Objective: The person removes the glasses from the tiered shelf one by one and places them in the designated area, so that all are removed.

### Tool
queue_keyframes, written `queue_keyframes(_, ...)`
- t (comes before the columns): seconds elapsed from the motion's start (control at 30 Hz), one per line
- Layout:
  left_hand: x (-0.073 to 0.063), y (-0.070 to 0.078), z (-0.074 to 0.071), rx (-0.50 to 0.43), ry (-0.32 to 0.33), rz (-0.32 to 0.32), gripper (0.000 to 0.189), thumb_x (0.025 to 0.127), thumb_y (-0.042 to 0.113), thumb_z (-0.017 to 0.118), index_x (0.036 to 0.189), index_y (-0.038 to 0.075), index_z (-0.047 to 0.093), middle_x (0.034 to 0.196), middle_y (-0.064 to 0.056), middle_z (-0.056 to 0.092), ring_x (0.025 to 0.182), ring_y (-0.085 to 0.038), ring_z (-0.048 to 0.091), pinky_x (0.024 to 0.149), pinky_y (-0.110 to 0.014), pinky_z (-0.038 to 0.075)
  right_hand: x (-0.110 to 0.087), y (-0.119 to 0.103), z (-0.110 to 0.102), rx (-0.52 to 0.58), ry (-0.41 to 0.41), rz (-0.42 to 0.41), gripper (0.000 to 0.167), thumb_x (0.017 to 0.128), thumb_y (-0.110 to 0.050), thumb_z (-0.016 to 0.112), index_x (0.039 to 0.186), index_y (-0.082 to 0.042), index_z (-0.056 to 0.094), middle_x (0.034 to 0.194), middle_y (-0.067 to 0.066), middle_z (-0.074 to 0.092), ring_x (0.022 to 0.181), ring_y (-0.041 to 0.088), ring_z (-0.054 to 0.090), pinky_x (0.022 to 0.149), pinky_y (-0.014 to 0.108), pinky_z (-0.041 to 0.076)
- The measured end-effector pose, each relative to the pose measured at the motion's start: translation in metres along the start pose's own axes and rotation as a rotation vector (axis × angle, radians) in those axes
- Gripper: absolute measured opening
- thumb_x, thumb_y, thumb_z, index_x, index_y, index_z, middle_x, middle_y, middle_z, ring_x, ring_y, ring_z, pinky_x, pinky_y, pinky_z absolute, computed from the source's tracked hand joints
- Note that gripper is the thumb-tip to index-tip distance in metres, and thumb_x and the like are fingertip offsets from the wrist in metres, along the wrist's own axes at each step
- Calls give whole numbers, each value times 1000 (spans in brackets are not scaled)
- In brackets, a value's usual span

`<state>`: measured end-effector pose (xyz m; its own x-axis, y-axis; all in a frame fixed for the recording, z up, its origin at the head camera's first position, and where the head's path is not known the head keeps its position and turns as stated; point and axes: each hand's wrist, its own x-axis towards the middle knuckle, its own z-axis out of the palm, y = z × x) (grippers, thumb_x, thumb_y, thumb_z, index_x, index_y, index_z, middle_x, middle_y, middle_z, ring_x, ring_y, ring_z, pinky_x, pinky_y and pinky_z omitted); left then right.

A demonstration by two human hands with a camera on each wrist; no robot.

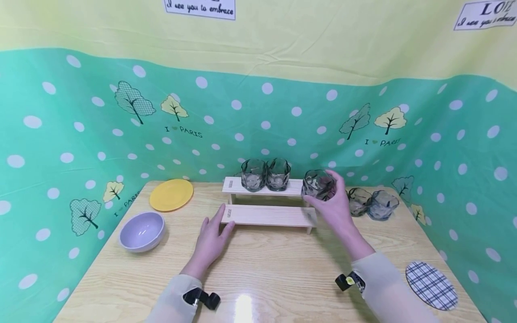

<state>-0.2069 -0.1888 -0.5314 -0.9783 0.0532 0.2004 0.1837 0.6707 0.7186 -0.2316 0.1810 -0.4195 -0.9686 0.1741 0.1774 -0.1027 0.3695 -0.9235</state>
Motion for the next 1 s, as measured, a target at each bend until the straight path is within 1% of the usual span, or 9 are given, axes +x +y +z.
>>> queue_keyframes(0.13, 0, 0, 0, -2, -1, 0, 74, 116, 37, 61, 175, 8, 28, 169, -23, 45, 157, -41, 43, 138, -58, 6, -6, 0, -8, 4, 1, 6, 111, 85, -29, 99, 171, -36, 30, 171, 9, 38, 155, 39, 39, 126, 68, 37)
queue_keyframes(0.23, -1, 0, 0, -3, -2, -1, 74, 116, 37, 61, 175, 8, 28, 169, -23, 45, 157, -41, 43, 137, -59, 6, -10, 1, -14, 4, -1, 14, 111, 86, -25, 99, 172, -36, 29, 171, 11, 37, 154, 40, 41, 126, 67, 38)
queue_keyframes(0.3, -1, 0, 0, -1, -2, 0, 74, 116, 36, 61, 175, 8, 28, 169, -23, 45, 157, -42, 43, 137, -59, 6, -13, 2, -19, 10, -3, 16, 111, 86, -22, 98, 172, -33, 29, 169, 14, 40, 153, 42, 43, 126, 64, 39)
queue_keyframes(0.4, -1, 0, 0, 1, -4, -4, 74, 116, 37, 60, 176, 9, 27, 170, -23, 44, 157, -42, 42, 137, -58, 6, -16, 5, -25, -3, -3, 22, 113, 86, -21, 98, 173, -30, 27, 167, 18, 42, 152, 44, 44, 127, 62, 39)
queue_keyframes(0.47, -1, 0, 0, 0, -4, -10, 74, 116, 38, 60, 176, 10, 27, 170, -23, 43, 158, -42, 42, 138, -58, 6, -19, 8, -29, 2, -8, 24, 114, 86, -21, 99, 173, -28, 26, 165, 20, 44, 150, 44, 46, 126, 61, 41)
queue_keyframes(0.6, -1, 0, 0, -8, -7, -19, 75, 116, 40, 60, 177, 11, 26, 171, -22, 42, 158, -41, 41, 138, -58, 5, -22, 13, -36, -1, -10, 29, 114, 86, -23, 99, 173, -28, 26, 163, 20, 45, 148, 43, 48, 125, 59, 43)
queue_keyframes(0.73, -1, -1, 0, -8, -5, -11, 75, 116, 40, 59, 176, 10, 26, 171, -21, 42, 158, -41, 41, 138, -57, 5, -24, 19, -42, -23, -6, 25, 114, 86, -26, 99, 174, -27, 26, 164, 20, 43, 151, 45, 45, 127, 61, 38)
queue_keyframes(1.0, 0, -2, 1, 0, 2, 8, 75, 116, 39, 60, 175, 7, 28, 170, -23, 44, 157, -42, 43, 137, -58, 5, -29, 29, -51, -45, -1, 34, 115, 85, -21, 100, 174, -22, 27, 172, 19, 36, 156, 49, 36, 127, 72, 31)
